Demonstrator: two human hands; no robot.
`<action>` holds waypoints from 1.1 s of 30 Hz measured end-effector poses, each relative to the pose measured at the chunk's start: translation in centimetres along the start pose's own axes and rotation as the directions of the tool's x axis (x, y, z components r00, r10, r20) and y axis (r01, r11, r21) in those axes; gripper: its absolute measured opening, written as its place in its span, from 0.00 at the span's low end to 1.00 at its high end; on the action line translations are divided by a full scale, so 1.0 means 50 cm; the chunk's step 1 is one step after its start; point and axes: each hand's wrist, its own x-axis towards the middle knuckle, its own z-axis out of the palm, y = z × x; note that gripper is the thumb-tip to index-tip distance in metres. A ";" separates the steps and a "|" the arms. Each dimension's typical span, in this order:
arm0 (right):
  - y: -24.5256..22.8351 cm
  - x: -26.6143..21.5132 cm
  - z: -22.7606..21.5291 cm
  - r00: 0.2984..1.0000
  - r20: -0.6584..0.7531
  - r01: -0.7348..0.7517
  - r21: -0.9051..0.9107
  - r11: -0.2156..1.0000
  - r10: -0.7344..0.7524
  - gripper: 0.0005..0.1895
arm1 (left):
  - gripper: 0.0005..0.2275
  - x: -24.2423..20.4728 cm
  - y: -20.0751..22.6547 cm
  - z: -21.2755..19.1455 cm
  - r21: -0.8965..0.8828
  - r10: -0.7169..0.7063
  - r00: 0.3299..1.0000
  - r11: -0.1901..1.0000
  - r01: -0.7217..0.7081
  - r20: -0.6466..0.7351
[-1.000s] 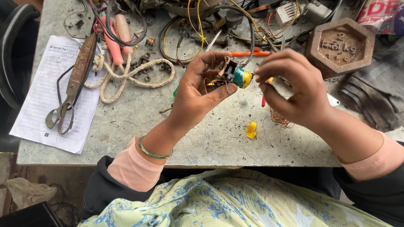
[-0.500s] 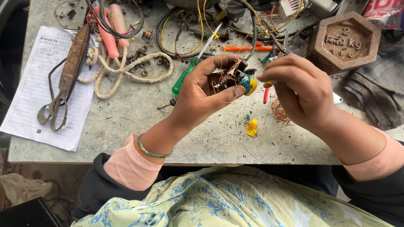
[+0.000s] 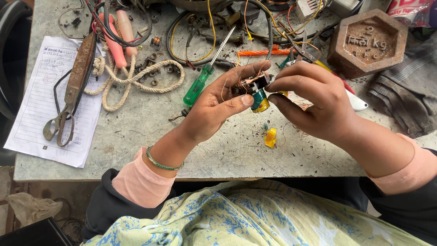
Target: The person works on a small electronic component with wires, using pliers to cut and manipulate the wires and a utility knife to adjust parts of the assembly.
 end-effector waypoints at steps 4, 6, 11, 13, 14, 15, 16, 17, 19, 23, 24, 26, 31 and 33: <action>0.001 -0.002 -0.001 1.000 0.011 -0.011 -0.030 0.999 0.012 0.11 | 0.23 0.000 -0.005 -0.001 -0.019 -0.016 1.000 1.000 0.016 0.002; -0.001 -0.004 -0.004 0.999 0.008 -0.046 -0.071 0.996 0.047 0.12 | 0.23 0.003 -0.009 -0.002 -0.035 0.002 1.000 0.999 -0.002 0.001; 0.014 0.004 -0.016 0.974 0.077 -0.173 -0.369 0.913 0.215 0.14 | 0.21 0.010 0.001 -0.007 -0.411 -0.090 0.988 0.911 0.030 -0.127; 0.018 0.001 -0.022 0.960 0.106 -0.173 -0.508 0.844 0.260 0.19 | 0.21 0.012 0.007 -0.011 -0.458 -0.102 0.985 0.889 0.026 -0.141; 0.019 -0.002 -0.023 0.950 0.120 -0.178 -0.554 0.813 0.289 0.24 | 0.21 0.013 0.004 -0.010 -0.444 -0.106 0.984 0.895 0.032 -0.143; 0.020 -0.003 -0.022 0.939 0.134 -0.180 -0.599 0.781 0.318 0.28 | 0.22 0.013 0.000 -0.010 -0.431 -0.109 0.983 0.901 0.036 -0.146; 0.021 -0.004 -0.017 0.929 0.150 -0.173 -0.634 0.754 0.339 0.33 | 0.20 0.010 -0.004 -0.009 -0.402 -0.114 0.980 0.915 0.040 -0.164; 0.022 -0.004 -0.014 0.919 0.160 -0.167 -0.673 0.721 0.361 0.38 | 0.20 0.009 -0.010 -0.008 -0.371 -0.115 0.978 0.928 0.043 -0.175; 0.022 -0.007 -0.013 0.886 0.181 -0.191 -0.696 0.693 0.426 0.45 | 0.18 0.010 -0.022 -0.009 -0.356 -0.111 0.970 0.934 0.028 -0.214; 0.029 -0.015 0.004 0.867 0.242 -0.179 -0.666 0.724 0.436 0.44 | 0.16 0.016 -0.038 -0.025 -0.406 -0.080 0.947 0.912 -0.056 -0.310; 0.033 -0.017 0.007 0.879 0.260 -0.137 -0.663 0.736 0.399 0.42 | 0.16 0.017 -0.039 -0.029 -0.414 -0.069 0.940 0.907 -0.080 -0.333; 0.036 -0.022 0.012 0.907 0.279 -0.078 -0.625 0.776 0.315 0.36 | 0.15 0.017 -0.038 -0.035 -0.398 -0.051 0.929 0.911 -0.107 -0.368; 0.022 -0.019 0.002 0.949 0.250 -0.080 -0.389 0.918 0.189 0.22 | 0.14 0.022 -0.023 -0.052 -0.367 -0.022 0.865 0.911 -0.190 -0.502; 0.013 -0.011 -0.015 0.953 0.184 -0.168 -0.339 0.926 0.241 0.20 | 0.14 0.028 -0.019 -0.061 -0.388 -0.012 0.853 0.894 -0.224 -0.522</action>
